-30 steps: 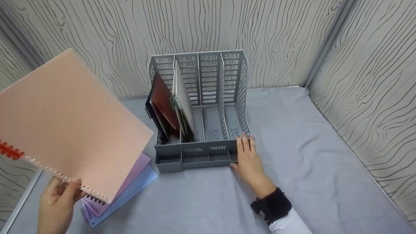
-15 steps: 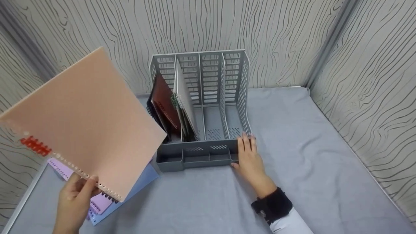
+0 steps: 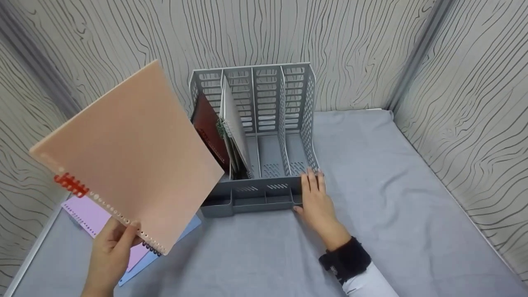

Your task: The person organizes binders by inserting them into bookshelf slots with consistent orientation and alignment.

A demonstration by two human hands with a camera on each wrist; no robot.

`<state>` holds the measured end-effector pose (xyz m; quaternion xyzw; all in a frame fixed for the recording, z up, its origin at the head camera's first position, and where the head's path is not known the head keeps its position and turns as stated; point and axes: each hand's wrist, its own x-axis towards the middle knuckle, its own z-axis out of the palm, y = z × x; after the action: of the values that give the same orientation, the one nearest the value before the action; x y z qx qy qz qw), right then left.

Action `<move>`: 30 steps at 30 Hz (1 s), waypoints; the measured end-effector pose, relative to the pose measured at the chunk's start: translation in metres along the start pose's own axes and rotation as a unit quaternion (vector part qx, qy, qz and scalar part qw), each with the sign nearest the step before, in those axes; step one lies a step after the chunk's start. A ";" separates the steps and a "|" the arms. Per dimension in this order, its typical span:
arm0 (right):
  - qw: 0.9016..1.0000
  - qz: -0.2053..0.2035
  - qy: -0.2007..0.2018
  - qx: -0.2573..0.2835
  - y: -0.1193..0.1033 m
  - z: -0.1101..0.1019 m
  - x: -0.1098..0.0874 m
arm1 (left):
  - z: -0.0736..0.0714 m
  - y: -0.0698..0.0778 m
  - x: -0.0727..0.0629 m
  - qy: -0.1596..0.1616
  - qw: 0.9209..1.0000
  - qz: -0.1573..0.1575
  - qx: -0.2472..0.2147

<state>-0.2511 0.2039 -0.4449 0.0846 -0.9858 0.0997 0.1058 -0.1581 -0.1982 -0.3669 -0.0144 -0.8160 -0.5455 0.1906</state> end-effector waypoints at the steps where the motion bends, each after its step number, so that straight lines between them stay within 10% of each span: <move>1: 1.000 -0.002 0.000 -0.001 0.000 0.000 0.000 | 0.001 0.001 0.000 -0.001 1.000 0.003 -0.004; 30: 1.000 -0.005 0.010 0.009 -0.001 0.001 0.000 | 0.023 0.013 -0.004 -0.059 0.997 0.040 0.009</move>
<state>-0.2507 0.2031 -0.4458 0.0895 -0.9832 0.1092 0.1153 -0.1584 -0.1715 -0.3646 -0.0778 -0.8297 -0.5278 0.1640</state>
